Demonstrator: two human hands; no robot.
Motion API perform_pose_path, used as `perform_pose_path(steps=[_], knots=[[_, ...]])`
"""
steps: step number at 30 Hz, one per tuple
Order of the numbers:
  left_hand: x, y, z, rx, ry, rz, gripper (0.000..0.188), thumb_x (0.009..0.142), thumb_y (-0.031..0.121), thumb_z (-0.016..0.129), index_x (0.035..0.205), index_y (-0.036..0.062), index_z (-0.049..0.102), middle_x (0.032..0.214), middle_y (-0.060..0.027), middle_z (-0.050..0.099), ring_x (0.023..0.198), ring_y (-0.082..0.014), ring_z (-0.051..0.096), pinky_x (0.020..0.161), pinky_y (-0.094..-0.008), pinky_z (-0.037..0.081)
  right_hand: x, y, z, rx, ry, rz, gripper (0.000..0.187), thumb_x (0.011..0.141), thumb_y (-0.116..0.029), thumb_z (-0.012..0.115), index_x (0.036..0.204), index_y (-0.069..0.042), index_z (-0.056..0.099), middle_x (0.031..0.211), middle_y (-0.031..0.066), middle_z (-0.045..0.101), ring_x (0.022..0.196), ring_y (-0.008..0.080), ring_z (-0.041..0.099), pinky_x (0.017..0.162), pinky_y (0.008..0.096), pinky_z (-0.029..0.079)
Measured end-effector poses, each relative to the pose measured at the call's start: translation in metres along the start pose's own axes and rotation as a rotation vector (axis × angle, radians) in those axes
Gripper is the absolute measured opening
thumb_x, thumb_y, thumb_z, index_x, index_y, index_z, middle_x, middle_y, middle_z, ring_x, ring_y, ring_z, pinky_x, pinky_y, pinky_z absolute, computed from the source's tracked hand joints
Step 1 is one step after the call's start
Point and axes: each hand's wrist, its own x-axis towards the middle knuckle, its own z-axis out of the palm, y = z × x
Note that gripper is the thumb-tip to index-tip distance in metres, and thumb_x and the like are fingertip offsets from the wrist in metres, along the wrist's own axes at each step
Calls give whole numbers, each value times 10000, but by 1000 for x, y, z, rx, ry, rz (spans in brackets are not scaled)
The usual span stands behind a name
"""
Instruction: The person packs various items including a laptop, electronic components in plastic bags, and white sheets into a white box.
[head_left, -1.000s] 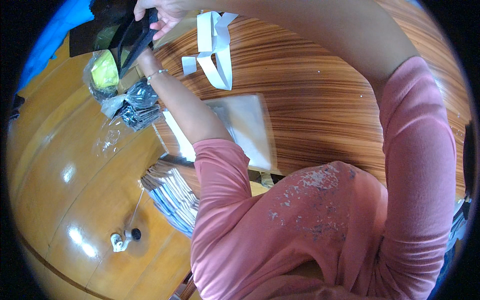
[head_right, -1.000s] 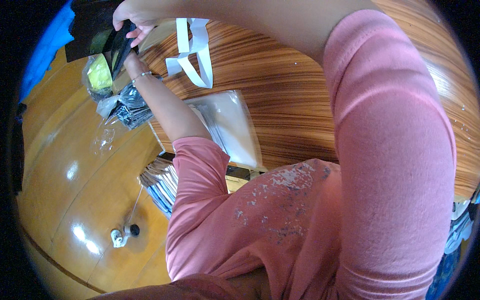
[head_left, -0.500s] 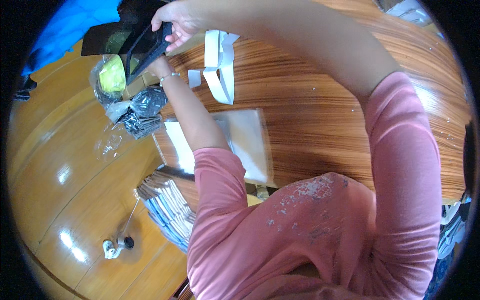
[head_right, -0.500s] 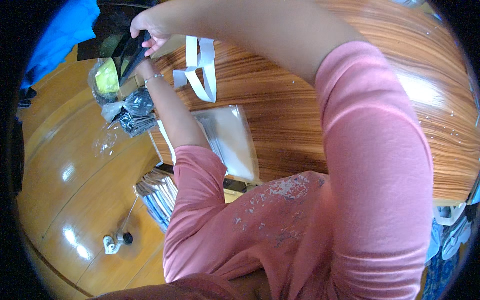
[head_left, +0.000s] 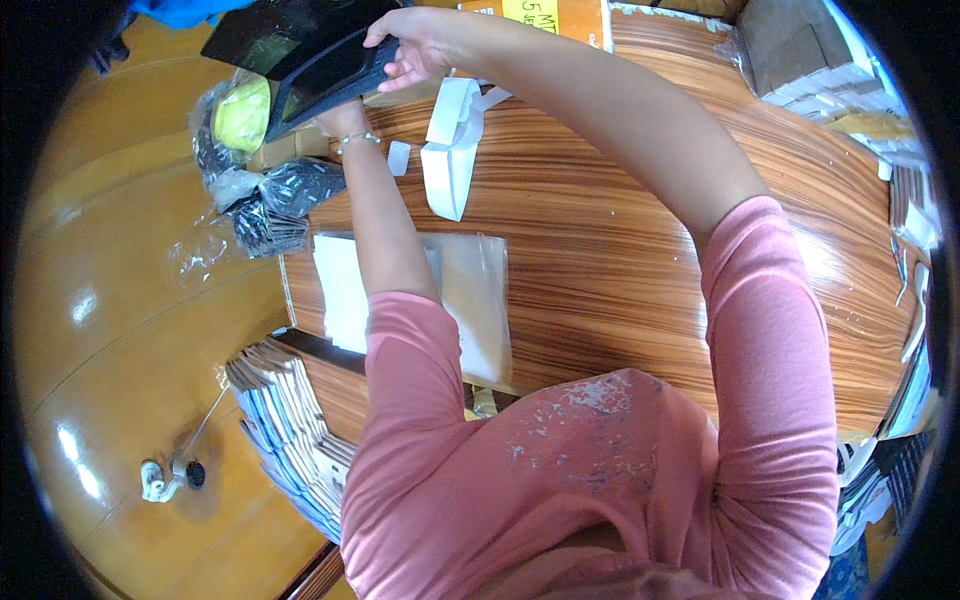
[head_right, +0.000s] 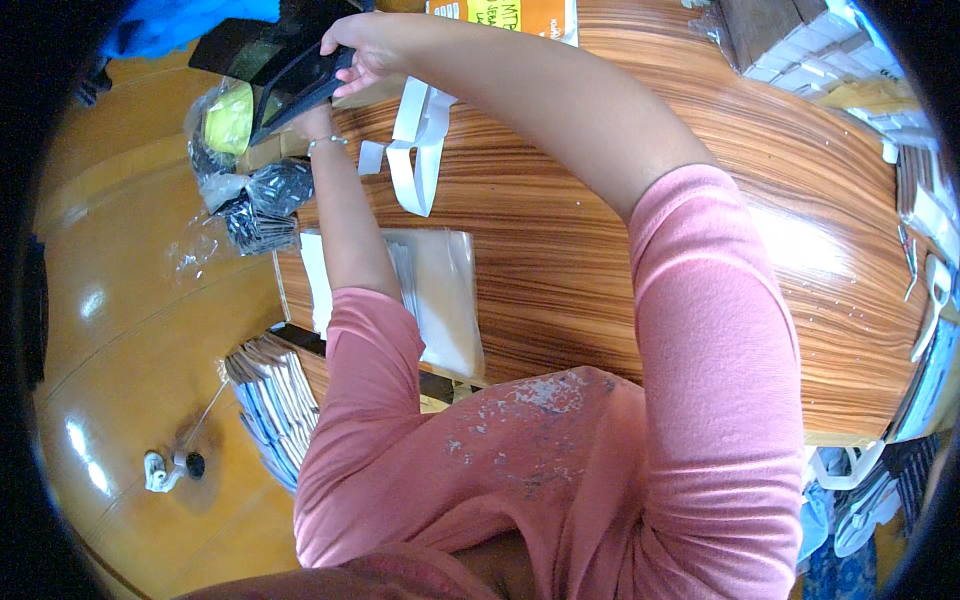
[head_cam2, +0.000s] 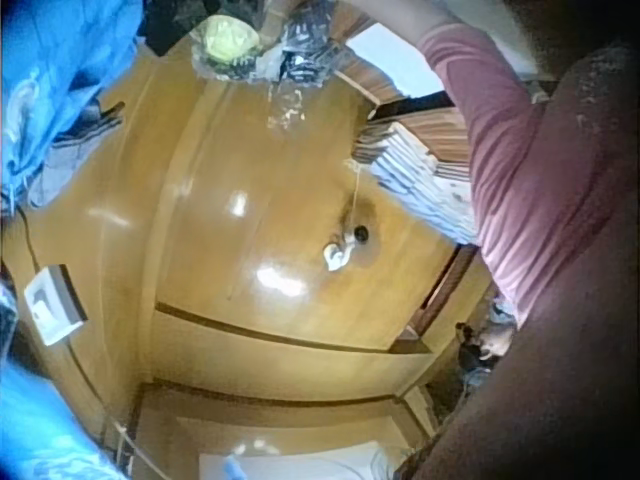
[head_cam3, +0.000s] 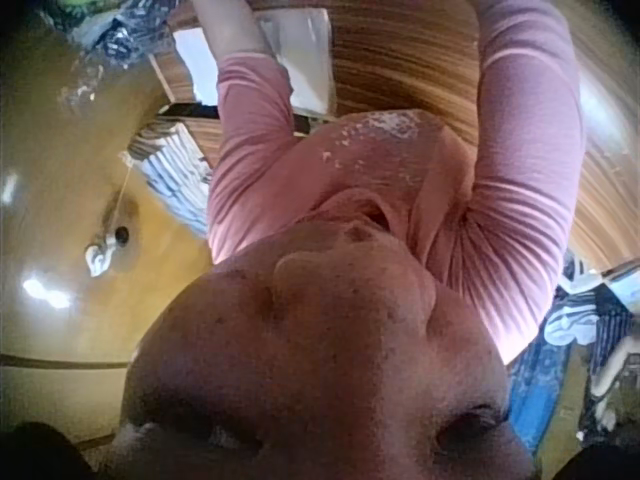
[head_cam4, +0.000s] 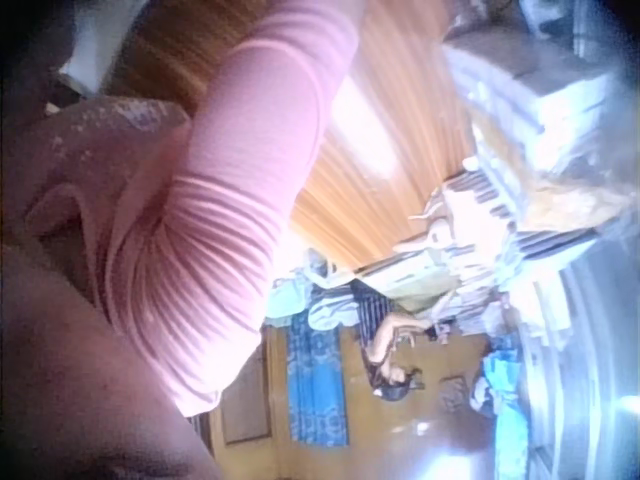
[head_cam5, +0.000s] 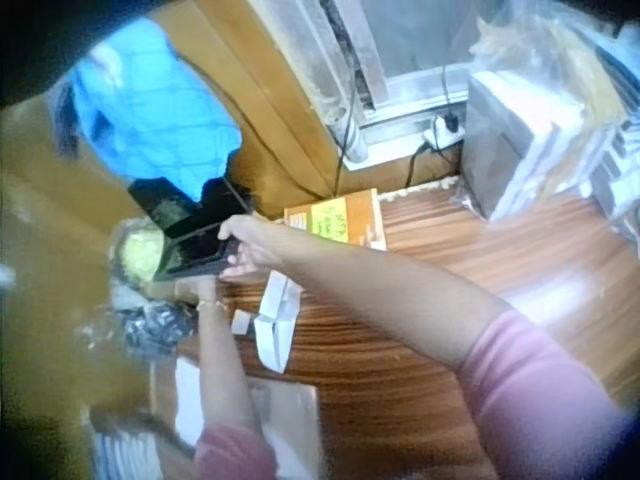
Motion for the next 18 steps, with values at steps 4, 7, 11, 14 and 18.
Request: perform_pose_path(steps=[4,7,11,14,18], knots=[[3,-26,-10,102,-13,53,474,724,359,589,1072,36,576,1122,-177,560,1034,-349,514,893,-425,377,-15,5,10,-12,65,32,262,738,-139,564,958,-77,436,822,92,525,509,140,449,637,423,559],[3,-39,-22,136,-47,193,448,796,361,463,1079,31,572,1118,-199,549,1077,-392,447,948,-477,296,-21,8,20,-73,137,24,211,765,-144,558,929,-79,442,757,31,465,588,121,427,738,392,539],[-25,-15,-26,441,-315,358,394,855,275,352,1055,25,582,1155,-183,524,1135,-398,364,971,-613,149,-21,4,-1,-78,242,-31,223,758,-151,570,925,-86,437,781,47,459,614,144,429,723,402,536],[-36,2,-38,535,-355,412,415,880,249,281,1010,11,595,1164,-177,518,1172,-369,353,984,-627,91,-23,5,6,-76,314,-44,222,758,-142,564,935,-99,437,790,57,458,625,151,436,725,409,532],[-22,-10,-49,563,-391,393,437,878,291,299,1102,6,543,1218,-170,484,1202,-364,346,967,-649,90,-29,6,19,-66,273,-40,227,751,-142,571,935,-101,444,797,63,460,647,163,457,732,416,531]])
